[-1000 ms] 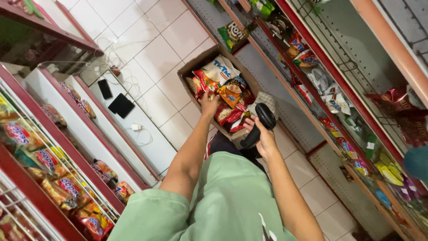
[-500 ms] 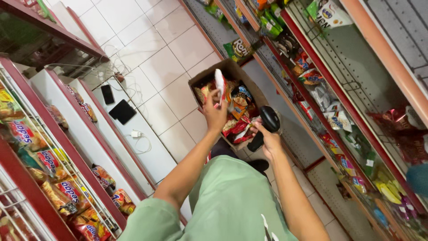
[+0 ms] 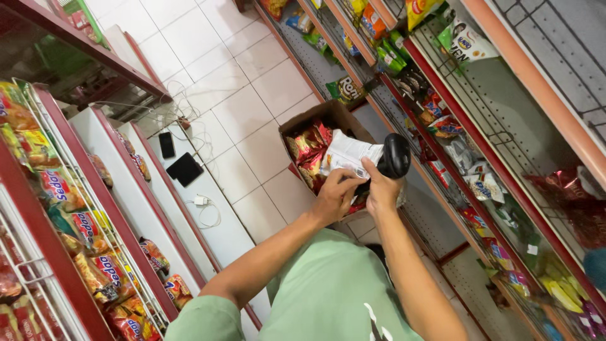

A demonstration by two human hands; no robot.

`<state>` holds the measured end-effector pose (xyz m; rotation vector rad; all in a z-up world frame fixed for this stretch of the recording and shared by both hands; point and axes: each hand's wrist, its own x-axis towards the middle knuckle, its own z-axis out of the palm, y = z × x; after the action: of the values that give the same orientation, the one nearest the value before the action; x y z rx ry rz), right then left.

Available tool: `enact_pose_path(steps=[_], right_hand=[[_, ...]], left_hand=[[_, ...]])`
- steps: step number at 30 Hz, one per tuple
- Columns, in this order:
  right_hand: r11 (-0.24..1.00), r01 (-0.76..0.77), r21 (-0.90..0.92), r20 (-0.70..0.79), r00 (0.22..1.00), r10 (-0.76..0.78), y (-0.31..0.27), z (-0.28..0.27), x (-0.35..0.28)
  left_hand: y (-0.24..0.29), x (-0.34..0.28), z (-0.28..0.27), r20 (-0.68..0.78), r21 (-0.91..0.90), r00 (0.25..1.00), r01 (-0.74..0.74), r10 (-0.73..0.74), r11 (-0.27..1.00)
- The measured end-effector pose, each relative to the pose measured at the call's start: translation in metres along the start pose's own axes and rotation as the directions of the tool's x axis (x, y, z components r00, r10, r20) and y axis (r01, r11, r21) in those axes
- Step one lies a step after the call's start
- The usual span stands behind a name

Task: The person repeatedly picks snack packages from a cardboard box on the floor, wipes each with a cloth, scans the barcode with a handheld scanner, and places the packages on a store shelf. The person handles multiple snack brands and sizes throughout the clip.

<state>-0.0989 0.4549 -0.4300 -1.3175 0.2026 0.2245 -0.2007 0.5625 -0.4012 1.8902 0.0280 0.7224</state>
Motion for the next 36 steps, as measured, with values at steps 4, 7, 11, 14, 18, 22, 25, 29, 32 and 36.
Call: enact_pose_path(steps=[4, 7, 11, 14, 18, 22, 25, 29, 32, 36], right_hand=[[0.996, -0.01, 0.09, -0.06, 0.998, 0.015, -0.012, 0.007, -0.001], [0.965, 0.025, 0.26, -0.067, 0.998, -0.008, -0.027, 0.017, -0.002], [0.909, -0.063, 0.412, -0.042, 0.995, 0.088, -0.046, 0.018, -0.016], [0.915, -0.05, 0.4, 0.016, 0.999, 0.048, -0.047, 0.023, -0.028], [0.935, -0.095, 0.342, 0.092, 0.993, 0.067, -0.044, 0.01, -0.032], [0.924, -0.08, 0.375, 0.095, 0.994, 0.048, -0.043, -0.011, -0.02], [0.953, -0.056, 0.299, 0.14, 0.99, 0.014, -0.044, -0.025, -0.015], [0.96, -0.092, 0.264, 0.178, 0.983, 0.045, -0.047, -0.027, -0.018], [0.959, -0.106, 0.264, 0.164, 0.984, 0.064, -0.057, -0.028, -0.023], [0.981, -0.022, 0.194, 0.196, 0.98, -0.017, -0.066, -0.03, -0.028]], left_hand=[[0.012, 0.01, -0.015, 0.026, 0.074, 0.99, -0.137, 0.136, 0.988], [0.015, 0.016, -0.012, -0.24, 0.143, 0.97, 0.074, -0.038, 0.987], [-0.003, 0.03, 0.004, 0.007, -0.674, 0.675, 0.548, -0.738, 0.496], [-0.007, 0.035, 0.009, 0.07, -0.666, 0.771, 0.508, -0.633, 0.546], [-0.001, 0.046, 0.001, -0.012, -0.544, 0.879, 0.395, -0.477, 0.74], [0.009, 0.061, -0.024, 0.082, -0.474, 0.928, 0.358, -0.364, 0.805], [0.017, 0.067, -0.038, 0.187, -0.421, 0.939, 0.342, -0.288, 0.84], [0.023, 0.074, -0.041, 0.218, -0.362, 0.953, 0.279, -0.21, 0.889], [0.028, 0.079, -0.041, 0.229, -0.288, 0.942, 0.307, -0.247, 0.907], [0.029, 0.083, -0.043, 0.305, -0.359, 0.911, 0.381, -0.279, 0.852]])
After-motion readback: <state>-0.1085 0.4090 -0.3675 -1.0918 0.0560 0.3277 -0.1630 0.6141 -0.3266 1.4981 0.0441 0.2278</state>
